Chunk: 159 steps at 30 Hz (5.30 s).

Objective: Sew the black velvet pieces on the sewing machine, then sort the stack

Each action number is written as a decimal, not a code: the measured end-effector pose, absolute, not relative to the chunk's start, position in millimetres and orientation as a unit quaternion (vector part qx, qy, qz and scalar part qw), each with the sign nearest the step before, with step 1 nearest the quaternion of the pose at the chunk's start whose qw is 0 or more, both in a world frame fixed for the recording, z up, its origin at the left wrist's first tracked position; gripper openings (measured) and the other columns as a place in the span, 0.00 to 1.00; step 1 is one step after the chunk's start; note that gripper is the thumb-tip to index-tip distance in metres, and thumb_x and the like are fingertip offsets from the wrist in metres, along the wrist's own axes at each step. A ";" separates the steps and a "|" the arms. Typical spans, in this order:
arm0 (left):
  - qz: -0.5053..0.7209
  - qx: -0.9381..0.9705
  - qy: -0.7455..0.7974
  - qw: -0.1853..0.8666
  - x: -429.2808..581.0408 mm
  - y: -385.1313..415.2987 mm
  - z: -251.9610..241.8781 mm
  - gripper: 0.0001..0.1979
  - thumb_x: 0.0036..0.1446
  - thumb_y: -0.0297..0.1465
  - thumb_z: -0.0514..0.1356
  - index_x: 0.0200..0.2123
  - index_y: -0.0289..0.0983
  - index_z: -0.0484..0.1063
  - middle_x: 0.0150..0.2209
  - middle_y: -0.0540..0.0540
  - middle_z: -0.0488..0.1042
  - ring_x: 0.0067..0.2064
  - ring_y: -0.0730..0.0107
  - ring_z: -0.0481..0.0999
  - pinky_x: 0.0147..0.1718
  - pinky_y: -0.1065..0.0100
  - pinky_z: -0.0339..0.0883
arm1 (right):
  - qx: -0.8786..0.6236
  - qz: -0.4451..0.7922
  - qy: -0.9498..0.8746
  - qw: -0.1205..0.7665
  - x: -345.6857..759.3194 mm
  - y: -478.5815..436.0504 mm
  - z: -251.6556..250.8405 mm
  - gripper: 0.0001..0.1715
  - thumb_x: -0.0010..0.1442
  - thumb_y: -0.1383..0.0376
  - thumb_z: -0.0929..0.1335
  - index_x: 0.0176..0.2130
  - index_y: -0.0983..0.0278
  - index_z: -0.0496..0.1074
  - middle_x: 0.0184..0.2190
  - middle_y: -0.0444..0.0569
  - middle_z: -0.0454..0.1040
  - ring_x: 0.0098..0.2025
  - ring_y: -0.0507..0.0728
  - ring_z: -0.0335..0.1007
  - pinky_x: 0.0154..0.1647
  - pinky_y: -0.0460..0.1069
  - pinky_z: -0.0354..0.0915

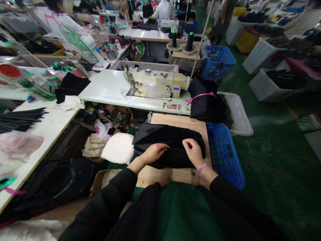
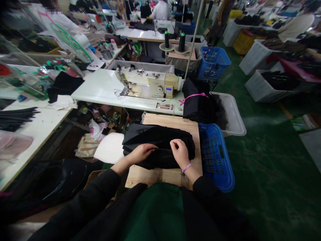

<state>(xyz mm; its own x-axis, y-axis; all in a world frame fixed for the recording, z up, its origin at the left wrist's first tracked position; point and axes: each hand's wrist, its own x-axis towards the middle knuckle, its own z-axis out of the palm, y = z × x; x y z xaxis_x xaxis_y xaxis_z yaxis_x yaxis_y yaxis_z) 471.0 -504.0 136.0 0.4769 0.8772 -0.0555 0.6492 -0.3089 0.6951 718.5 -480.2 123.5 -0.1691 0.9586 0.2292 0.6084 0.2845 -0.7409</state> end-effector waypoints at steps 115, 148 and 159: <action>0.137 0.774 0.419 0.454 466.4 -503.6 137.6 0.11 0.60 0.25 0.55 0.31 0.34 0.77 0.34 0.47 0.72 0.35 0.72 0.72 0.40 0.72 0.66 | -0.336 0.269 -0.875 0.223 714.0 -494.3 136.4 0.05 0.62 0.69 0.70 0.34 0.61 0.76 0.33 0.48 0.78 0.37 0.58 0.71 0.41 0.54 0.67; 0.136 0.737 0.489 0.445 471.7 -508.2 147.4 0.03 0.56 0.28 0.55 0.35 0.38 0.68 0.31 0.51 0.70 0.31 0.71 0.68 0.32 0.71 0.61 | -0.297 0.068 -0.931 0.200 693.0 -511.9 137.2 0.08 0.64 0.70 0.67 0.43 0.62 0.75 0.40 0.51 0.73 0.43 0.59 0.65 0.46 0.54 0.63; 0.141 0.851 0.455 0.221 474.0 -494.0 173.6 0.14 0.64 0.24 0.47 0.49 0.37 0.67 0.43 0.42 0.74 0.45 0.62 0.75 0.45 0.62 0.68 | -0.282 0.102 -0.936 0.185 703.5 -534.4 118.2 0.13 0.66 0.74 0.63 0.39 0.62 0.76 0.42 0.52 0.77 0.45 0.59 0.69 0.47 0.55 0.65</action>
<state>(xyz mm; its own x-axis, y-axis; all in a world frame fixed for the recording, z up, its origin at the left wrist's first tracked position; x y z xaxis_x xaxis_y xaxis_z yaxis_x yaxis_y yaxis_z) 474.0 -494.0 173.6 0.5467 0.8364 0.0398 0.7113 -0.4889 0.5051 703.5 -534.4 118.2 -0.7731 0.5650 0.2883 0.4894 0.8204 -0.2957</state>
